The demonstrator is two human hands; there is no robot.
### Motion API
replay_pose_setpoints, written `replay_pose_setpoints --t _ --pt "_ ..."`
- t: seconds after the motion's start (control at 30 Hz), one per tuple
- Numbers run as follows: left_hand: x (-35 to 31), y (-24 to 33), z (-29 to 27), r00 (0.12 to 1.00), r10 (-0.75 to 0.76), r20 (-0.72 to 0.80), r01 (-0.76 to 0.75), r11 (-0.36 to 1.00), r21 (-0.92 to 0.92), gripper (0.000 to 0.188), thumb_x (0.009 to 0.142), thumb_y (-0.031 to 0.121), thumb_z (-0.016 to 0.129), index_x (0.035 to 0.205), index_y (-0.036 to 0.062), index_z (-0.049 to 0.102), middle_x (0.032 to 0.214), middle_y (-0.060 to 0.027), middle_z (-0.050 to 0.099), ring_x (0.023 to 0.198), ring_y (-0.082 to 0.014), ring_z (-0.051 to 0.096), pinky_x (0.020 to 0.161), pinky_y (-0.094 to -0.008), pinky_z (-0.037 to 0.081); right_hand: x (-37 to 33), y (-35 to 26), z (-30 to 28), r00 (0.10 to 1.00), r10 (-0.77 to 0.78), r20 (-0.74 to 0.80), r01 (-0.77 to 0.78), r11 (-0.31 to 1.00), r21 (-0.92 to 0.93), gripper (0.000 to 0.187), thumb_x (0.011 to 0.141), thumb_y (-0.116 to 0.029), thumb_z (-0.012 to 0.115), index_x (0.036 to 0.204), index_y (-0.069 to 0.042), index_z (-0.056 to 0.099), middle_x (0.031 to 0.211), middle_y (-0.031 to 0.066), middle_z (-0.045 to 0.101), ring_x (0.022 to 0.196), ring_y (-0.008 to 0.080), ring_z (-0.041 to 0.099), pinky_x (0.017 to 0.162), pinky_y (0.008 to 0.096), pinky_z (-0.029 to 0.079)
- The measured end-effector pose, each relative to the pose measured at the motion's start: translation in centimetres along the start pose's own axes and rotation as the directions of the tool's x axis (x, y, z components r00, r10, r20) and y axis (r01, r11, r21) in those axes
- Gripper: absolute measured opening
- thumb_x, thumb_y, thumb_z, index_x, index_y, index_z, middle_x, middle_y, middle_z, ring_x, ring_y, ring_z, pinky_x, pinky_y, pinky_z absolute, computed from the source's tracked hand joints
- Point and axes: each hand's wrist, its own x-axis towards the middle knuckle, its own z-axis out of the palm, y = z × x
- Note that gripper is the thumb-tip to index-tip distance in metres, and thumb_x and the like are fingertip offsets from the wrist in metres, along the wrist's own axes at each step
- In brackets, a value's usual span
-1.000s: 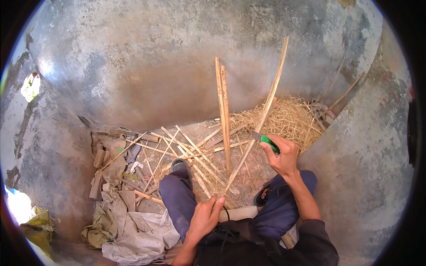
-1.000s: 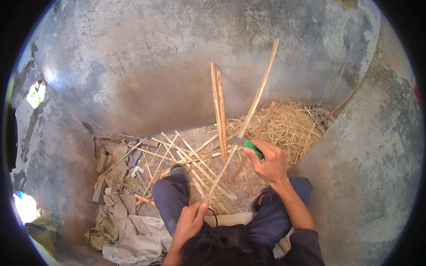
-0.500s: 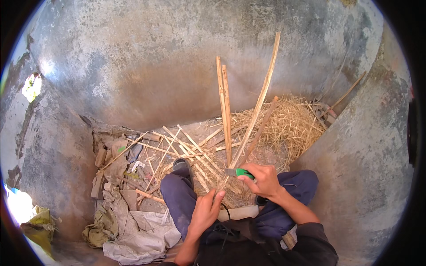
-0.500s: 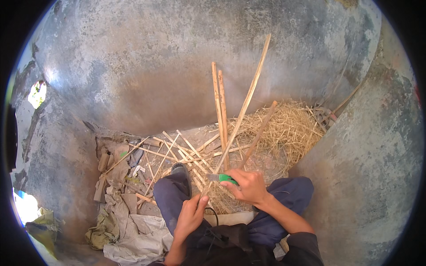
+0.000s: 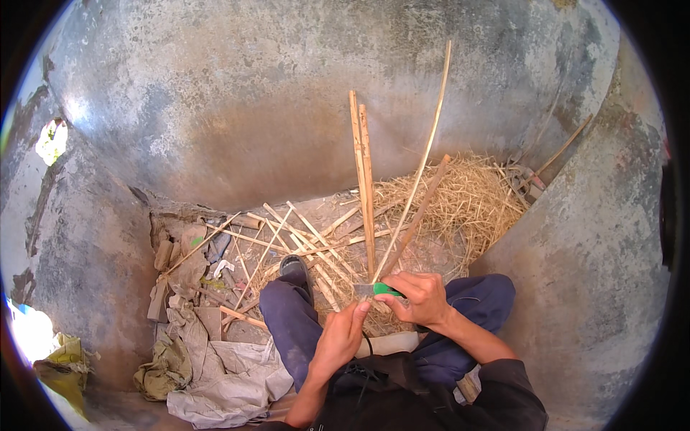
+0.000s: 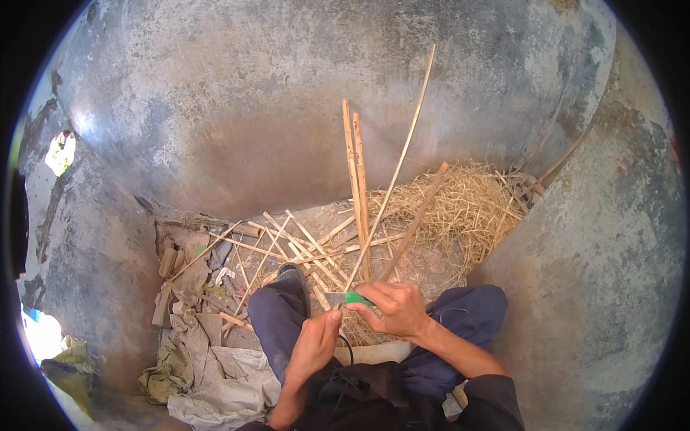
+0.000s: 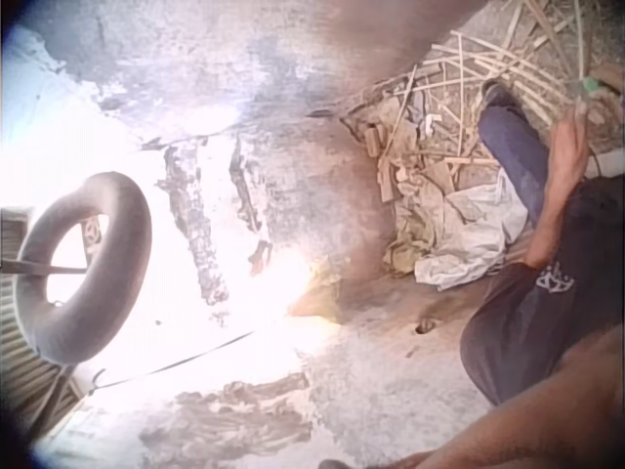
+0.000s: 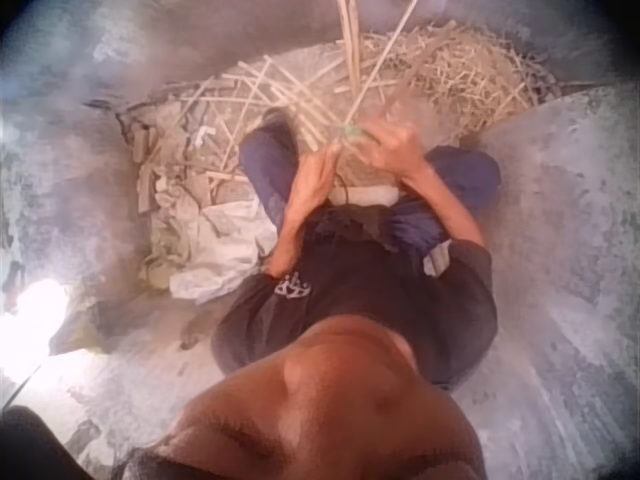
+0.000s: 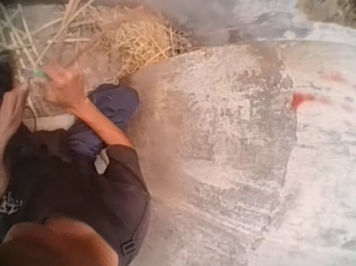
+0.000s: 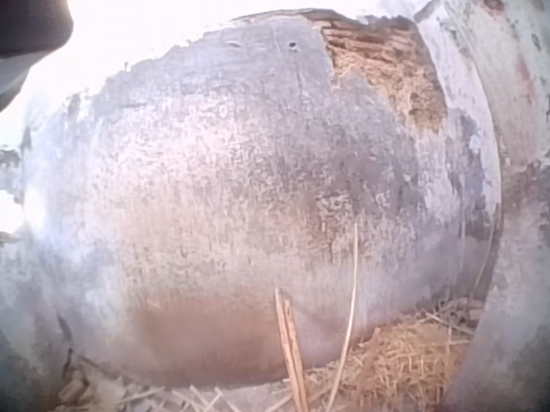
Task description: The person is sitting on a floor and uses a small green scraper to peel strips from a length of wood held in their hands, repeating the scraping motion along the surface of the wood.
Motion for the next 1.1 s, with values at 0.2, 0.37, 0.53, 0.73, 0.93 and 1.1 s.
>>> replay_pose_setpoints --t 0.2,0.37,0.53,0.73,0.93,1.1 --pt "-0.3 0.2 -0.3 1.0 -0.008 -0.006 0.008 0.998 0.054 0.047 0.12 0.03 0.049 0.09 -0.0046 0.059 0.068 -0.0242 0.053 0.065 -0.0481 0.049 0.064 -0.0513 0.044 0.5 1.4 -0.5 0.999 0.024 -0.039 -0.025 0.999 -0.031 0.027 0.094 -0.036 0.086 0.102 -0.011 0.081 0.082 0.0061 0.076 0.064 0.028 0.074 0.057 0.0394 0.056" --pt "-0.5 0.4 -1.0 0.998 -0.055 0.026 0.052 0.995 0.09 0.047 0.119 0.033 0.051 0.095 -0.005 0.064 0.076 -0.0337 0.059 0.079 -0.058 0.061 0.069 -0.0601 0.044 0.8 3.4 -0.1 0.981 -0.046 -0.187 0.035 0.998 -0.06 0.028 0.097 -0.036 0.085 0.106 -0.009 0.084 0.087 0.0116 0.081 0.068 0.0283 0.077 0.06 0.0382 0.058" --pt "-2.7 -1.3 -1.1 0.994 -0.099 0.051 0.094 0.992 0.084 0.047 0.119 0.032 0.053 0.092 -0.0052 0.063 0.075 -0.0311 0.059 0.075 -0.0544 0.06 0.068 -0.0564 0.045 2.9 7.4 -4.1 0.943 0.267 -0.199 -0.293 0.949 -0.114 0.034 0.1 -0.038 0.082 0.11 -0.005 0.084 0.088 0.0146 0.082 0.071 0.0294 0.078 0.064 0.0395 0.059" --pt "-2.7 -2.7 -1.9 0.993 -0.109 0.043 0.105 0.992 0.075 0.042 0.119 0.033 0.053 0.1 -0.0028 0.065 0.069 -0.0181 0.056 0.062 -0.0315 0.056 0.064 -0.0442 0.046 3.1 7.3 -3.8 0.954 0.278 -0.116 -0.286 0.956 -0.061 0.034 0.102 -0.037 0.08 0.112 -0.004 0.082 0.09 0.0159 0.081 0.073 0.0312 0.078 0.066 0.0403 0.059" --pt "-2.0 -3.3 -2.9 0.984 -0.142 0.112 0.147 0.988 -0.042 0.039 0.118 0.036 0.057 0.128 -0.0016 0.064 0.08 -0.0229 0.068 0.078 -0.0447 0.072 0.071 -0.0459 0.052 2.7 7.2 -2.8 0.927 0.368 -0.076 -0.363 0.929 0.069 0.035 0.102 -0.036 0.08 0.115 -0.004 0.082 0.09 0.0167 0.081 0.075 0.0305 0.079 0.067 0.0401 0.059" --pt "-2.0 -3.3 -2.9 0.993 -0.089 0.079 0.089 0.996 0.011 0.038 0.117 0.035 0.06 0.127 -0.0008 0.065 0.079 -0.0245 0.067 0.075 -0.0457 0.071 0.069 -0.0452 0.052 2.4 7.5 -2.2 0.932 0.355 -0.067 -0.35 0.934 0.074 0.036 0.101 -0.035 0.081 0.117 -0.003 0.081 0.091 0.0173 0.081 0.077 0.03 0.079 0.068 0.0404 0.059"
